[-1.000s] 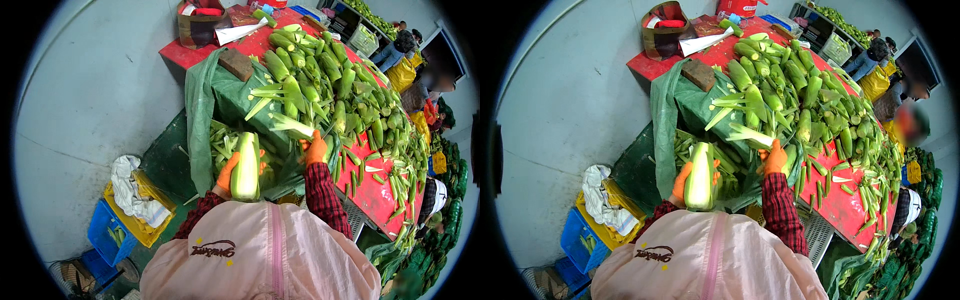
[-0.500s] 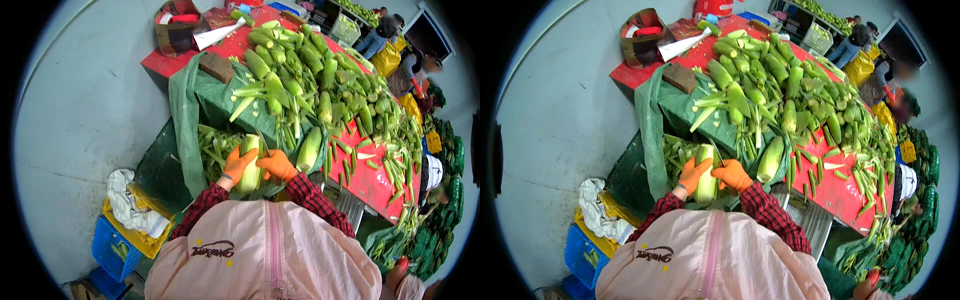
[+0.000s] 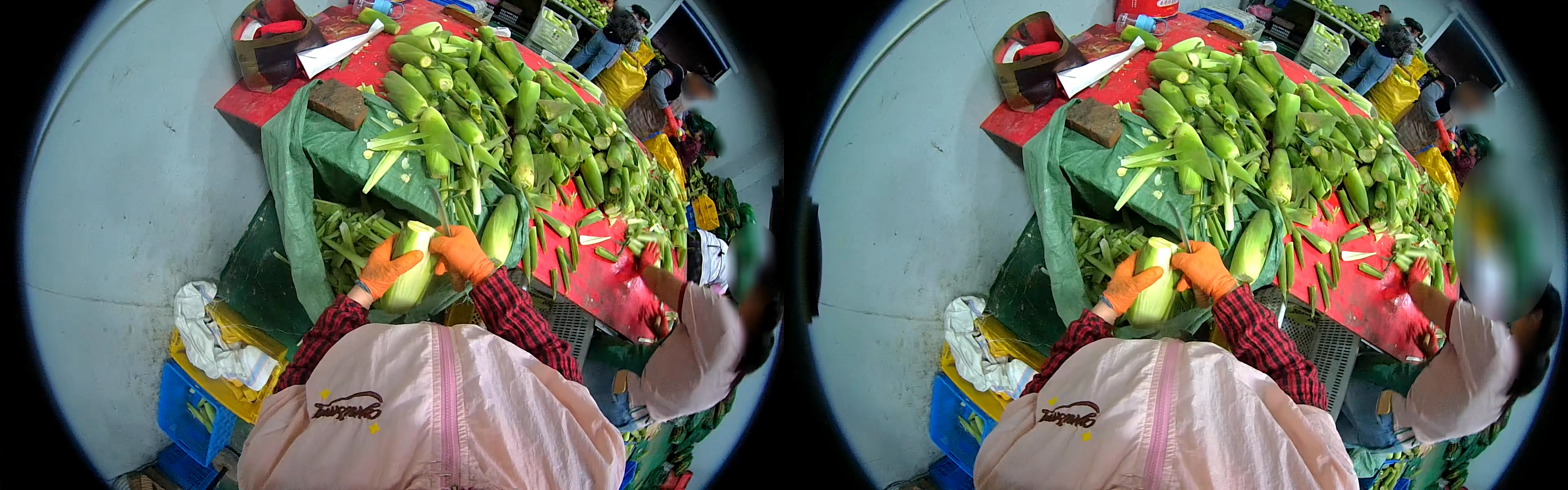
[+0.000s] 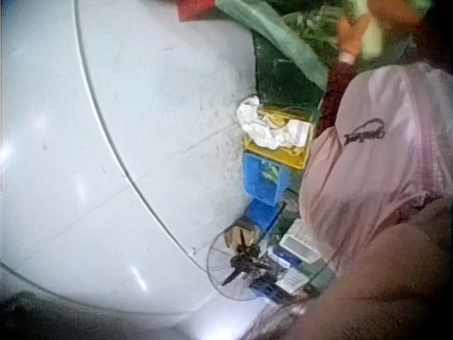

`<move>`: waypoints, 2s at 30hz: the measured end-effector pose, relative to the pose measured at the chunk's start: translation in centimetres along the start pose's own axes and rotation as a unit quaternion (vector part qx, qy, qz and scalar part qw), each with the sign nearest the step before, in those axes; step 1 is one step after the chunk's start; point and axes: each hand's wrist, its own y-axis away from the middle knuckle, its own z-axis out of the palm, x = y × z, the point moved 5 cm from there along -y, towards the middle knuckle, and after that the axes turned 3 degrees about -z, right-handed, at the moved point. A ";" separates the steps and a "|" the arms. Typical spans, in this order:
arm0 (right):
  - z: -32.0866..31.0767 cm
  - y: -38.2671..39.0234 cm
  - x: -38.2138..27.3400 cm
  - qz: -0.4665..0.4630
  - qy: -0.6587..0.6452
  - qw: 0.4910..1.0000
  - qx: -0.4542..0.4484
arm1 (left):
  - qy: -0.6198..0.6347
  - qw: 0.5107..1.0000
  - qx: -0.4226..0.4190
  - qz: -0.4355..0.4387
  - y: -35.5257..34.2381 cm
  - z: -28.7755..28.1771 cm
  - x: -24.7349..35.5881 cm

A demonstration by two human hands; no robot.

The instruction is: The person uses a knife to trim the stem end of an ear of corn and then peels away the green husks by hand, placing the cleaned ear of corn into a white basket and discarding the husks into a green bag or onto the table.

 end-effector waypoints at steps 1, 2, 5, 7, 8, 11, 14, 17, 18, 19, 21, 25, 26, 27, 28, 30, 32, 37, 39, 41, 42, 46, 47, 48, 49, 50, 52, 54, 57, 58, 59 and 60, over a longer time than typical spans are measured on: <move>-0.1 -0.3 0.4 -0.004 -0.022 1.000 0.011 | 0.014 1.000 -0.005 -0.001 -0.1 0.0 -0.5; -0.2 -0.3 0.7 -0.006 -0.048 0.999 0.014 | 0.021 1.000 -0.012 -0.009 -0.2 -0.1 -0.9; 0.0 -0.3 1.5 -0.017 -0.136 0.991 0.002 | 0.050 0.999 -0.014 -0.004 -0.7 -0.6 -0.3; 0.2 -0.6 2.7 -0.013 -0.229 0.973 0.017 | 0.084 0.996 0.017 0.029 -0.8 -0.7 0.4; 0.3 -0.8 3.1 -0.010 -0.275 0.961 0.024 | 0.043 0.995 0.042 0.075 -0.8 -0.6 0.6; 1.9 -0.7 2.9 -0.013 -0.266 0.964 0.010 | -0.026 0.972 0.144 0.182 -0.8 0.9 1.4; 3.4 0.1 2.4 -0.036 -0.265 0.963 -0.015 | 0.194 0.975 0.087 0.064 -1.9 -0.4 0.6; 2.5 0.1 4.1 -0.027 -0.313 0.949 0.029 | 0.212 0.953 0.212 0.046 -4.1 -5.0 -2.0; 2.0 1.1 3.5 -0.024 -0.365 0.929 0.046 | 0.254 0.934 0.251 0.022 -5.0 -7.3 -3.5; 0.1 1.4 4.8 -0.039 -0.393 0.917 0.054 | 0.303 0.902 0.307 0.030 -5.6 -9.6 -3.9; -2.8 2.2 5.8 -0.067 -0.426 0.897 0.095 | 0.392 0.860 0.317 0.083 -5.1 -11.8 -1.4; -7.5 0.1 8.6 -0.059 -0.242 0.955 0.162 | 0.406 0.876 0.229 0.124 -3.8 -12.5 1.9; -6.5 0.1 5.9 -0.009 -0.112 0.977 0.180 | 0.350 0.909 0.193 0.114 -3.8 -11.9 2.4; -5.0 0.2 3.4 -0.029 -0.055 0.987 0.148 | 0.295 0.938 0.148 0.102 -4.0 -10.8 2.5; -3.2 0.5 0.9 -0.049 -0.020 0.991 0.123 | 0.237 0.962 0.103 0.090 -4.2 -9.5 2.7; 0.7 0.6 -3.9 -0.110 0.020 0.992 0.051 | 0.132 0.986 0.055 0.089 -3.3 -6.2 4.2; 3.2 -0.1 -6.2 -0.122 0.055 0.991 -0.025 | 0.093 0.990 0.012 0.103 -3.1 -4.6 4.2; 2.8 -1.4 -4.8 -0.089 -0.005 0.992 -0.091 | 0.057 0.992 -0.063 0.093 -1.9 -2.8 5.2; 2.8 -1.5 -4.3 -0.084 -0.004 0.994 -0.077 | 0.083 0.990 -0.080 0.076 -1.2 -2.1 5.8; 3.0 -1.8 -3.6 -0.095 -0.031 0.994 -0.051 | 0.127 0.984 -0.106 0.070 -1.3 -2.3 5.0; 3.1 -2.0 -3.1 -0.088 -0.053 0.994 -0.037 | 0.121 0.986 -0.082 0.082 -1.4 -2.6 4.6; 2.5 -2.1 -2.1 -0.055 -0.136 0.989 -0.008 | 0.068 0.988 0.032 0.137 -2.0 -3.4 4.3; 2.7 -2.2 -1.5 -0.057 -0.150 0.987 -0.003 | 0.098 0.984 0.036 0.148 -2.4 -3.0 3.2; 3.0 -2.2 -1.2 -0.060 -0.164 0.985 0.002 | 0.128 0.978 0.039 0.159 -2.6 -2.7 2.2; 3.3 -1.5 -2.0 -0.066 -0.178 0.982 0.002 | 0.156 0.974 0.013 0.164 -2.5 -2.0 2.6; 3.4 -1.6 -1.7 -0.062 -0.187 0.980 -0.007 | 0.158 0.974 0.025 0.163 -2.6 -1.9 2.4; 3.3 -1.5 -1.0 -0.054 -0.204 0.977 -0.026 | 0.165 0.972 0.052 0.159 -2.7 -2.1 1.8; 2.3 -0.5 -1.0 -0.059 -0.253 0.966 0.005 | 0.213 0.964 0.067 0.145 -3.2 -3.9 1.4; -2.9 0.1 1.4 -0.091 -0.303 0.944 0.094 | 0.405 0.895 0.107 0.153 -3.4 -9.8 0.8; -4.8 0.1 2.3 -0.120 -0.264 0.950 0.112 | 0.457 0.860 0.135 0.185 -3.1 -11.7 1.0; -5.8 -0.1 3.9 -0.095 -0.281 0.943 0.153 | 0.431 0.868 0.158 0.190 -2.3 -12.4 2.1; -6.6 -0.5 5.7 -0.070 -0.296 0.933 0.194 | 0.405 0.875 0.180 0.195 -1.7 -13.1 3.3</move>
